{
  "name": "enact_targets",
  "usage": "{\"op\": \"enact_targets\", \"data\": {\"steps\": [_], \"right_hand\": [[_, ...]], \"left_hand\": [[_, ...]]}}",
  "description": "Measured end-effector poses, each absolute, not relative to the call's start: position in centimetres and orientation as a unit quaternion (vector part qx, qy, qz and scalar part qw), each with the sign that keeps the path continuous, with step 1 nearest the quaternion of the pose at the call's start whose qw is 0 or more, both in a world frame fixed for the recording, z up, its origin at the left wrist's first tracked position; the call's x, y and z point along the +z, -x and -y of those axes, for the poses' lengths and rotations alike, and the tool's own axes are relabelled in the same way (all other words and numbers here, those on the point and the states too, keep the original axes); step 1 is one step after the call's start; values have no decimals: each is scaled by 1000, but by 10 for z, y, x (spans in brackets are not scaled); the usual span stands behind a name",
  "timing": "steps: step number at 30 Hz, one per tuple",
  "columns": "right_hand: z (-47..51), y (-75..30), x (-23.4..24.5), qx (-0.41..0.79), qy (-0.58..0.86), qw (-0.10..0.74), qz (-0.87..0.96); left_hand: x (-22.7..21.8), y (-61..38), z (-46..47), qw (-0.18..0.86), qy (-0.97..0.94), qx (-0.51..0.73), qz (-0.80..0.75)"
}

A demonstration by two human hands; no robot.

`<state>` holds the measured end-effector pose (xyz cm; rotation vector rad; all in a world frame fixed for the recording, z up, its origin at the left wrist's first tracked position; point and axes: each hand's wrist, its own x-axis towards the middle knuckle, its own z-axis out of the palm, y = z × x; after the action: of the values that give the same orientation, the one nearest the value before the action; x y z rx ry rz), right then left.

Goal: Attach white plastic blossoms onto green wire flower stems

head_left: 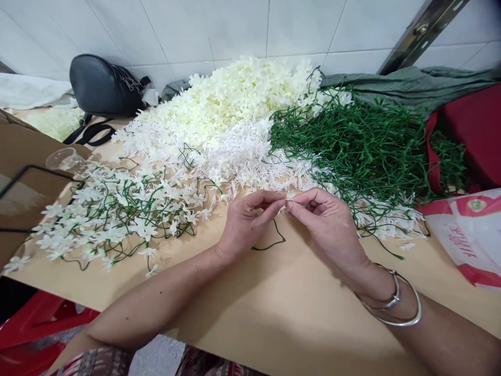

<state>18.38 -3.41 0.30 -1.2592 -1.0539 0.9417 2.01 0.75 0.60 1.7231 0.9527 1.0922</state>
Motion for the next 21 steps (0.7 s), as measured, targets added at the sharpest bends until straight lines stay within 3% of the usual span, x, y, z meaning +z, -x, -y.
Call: {"op": "enact_targets", "data": {"steps": [12, 21], "right_hand": [[28, -187, -2, 419, 512, 600, 450], [25, -195, 0, 381, 523, 564, 514]], "left_hand": [[10, -20, -9, 447, -684, 448, -363], [8, -19, -10, 473, -683, 429, -353]]}}
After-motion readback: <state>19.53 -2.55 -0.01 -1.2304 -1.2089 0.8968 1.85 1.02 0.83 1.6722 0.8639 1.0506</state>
